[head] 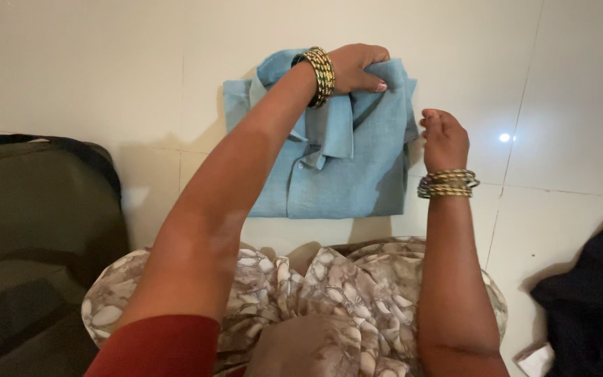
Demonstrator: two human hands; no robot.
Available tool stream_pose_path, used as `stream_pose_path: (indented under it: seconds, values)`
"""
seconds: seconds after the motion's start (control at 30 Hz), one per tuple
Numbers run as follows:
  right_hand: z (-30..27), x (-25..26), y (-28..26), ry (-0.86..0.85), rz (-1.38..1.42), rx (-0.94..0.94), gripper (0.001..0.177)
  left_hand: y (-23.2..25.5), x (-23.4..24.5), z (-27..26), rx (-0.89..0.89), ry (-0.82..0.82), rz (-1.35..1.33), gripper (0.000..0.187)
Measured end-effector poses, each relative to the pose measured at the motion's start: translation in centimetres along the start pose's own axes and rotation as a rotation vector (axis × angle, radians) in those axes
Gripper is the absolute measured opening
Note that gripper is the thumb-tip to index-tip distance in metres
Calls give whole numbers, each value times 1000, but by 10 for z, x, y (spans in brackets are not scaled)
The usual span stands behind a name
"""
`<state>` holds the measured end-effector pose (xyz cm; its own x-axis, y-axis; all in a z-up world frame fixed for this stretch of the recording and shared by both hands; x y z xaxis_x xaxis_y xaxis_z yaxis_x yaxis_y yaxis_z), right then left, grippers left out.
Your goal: The person folds a light-blue collared shirt on the floor, smoothing the fabric with their hands and then buttoning the top button.
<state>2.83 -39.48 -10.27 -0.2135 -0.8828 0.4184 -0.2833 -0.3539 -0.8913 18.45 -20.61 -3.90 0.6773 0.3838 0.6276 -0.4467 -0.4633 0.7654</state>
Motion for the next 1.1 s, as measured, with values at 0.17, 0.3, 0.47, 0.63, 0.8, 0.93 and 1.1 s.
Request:
stream_pose_path:
  seconds: [0.17, 0.3, 0.47, 0.63, 0.8, 0.93, 1.1]
  values:
    - [-7, -14, -26, 158, -396, 236, 27, 11, 7, -9, 3, -9, 23, 37]
    - [-13, -19, -25, -52, -363, 27, 24, 23, 20, -21, 0, -23, 7, 33]
    - [-8, -40, 21, -352, -585, 176, 24, 24, 19, -28, -27, 1, -97, 35]
    - [12, -55, 58, -489, -489, 44, 38, 21, -2, 1, -95, 76, 20, 36]
    - [28, -39, 62, -471, -736, -9, 34, 11, -29, 33, 94, 129, 225, 42]
    - [21, -13, 34, -322, -84, -55, 26, -5, -49, 40, 389, 41, 248, 47]
    - [-6, -28, -26, -248, 783, -240, 32, -25, -50, 50, 291, 100, 222, 44]
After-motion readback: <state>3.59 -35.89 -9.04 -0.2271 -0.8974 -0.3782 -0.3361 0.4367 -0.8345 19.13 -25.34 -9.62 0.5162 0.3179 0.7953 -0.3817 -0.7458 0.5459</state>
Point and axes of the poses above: each hand's wrist, its own z-axis towards the middle knuckle, its own x-axis out of the back of the hand, y = z × x, the point moved 6 cm from there along z, towards the middle knuckle, and after that the axes turned 7 degrees about x, right-handed, at the moved point
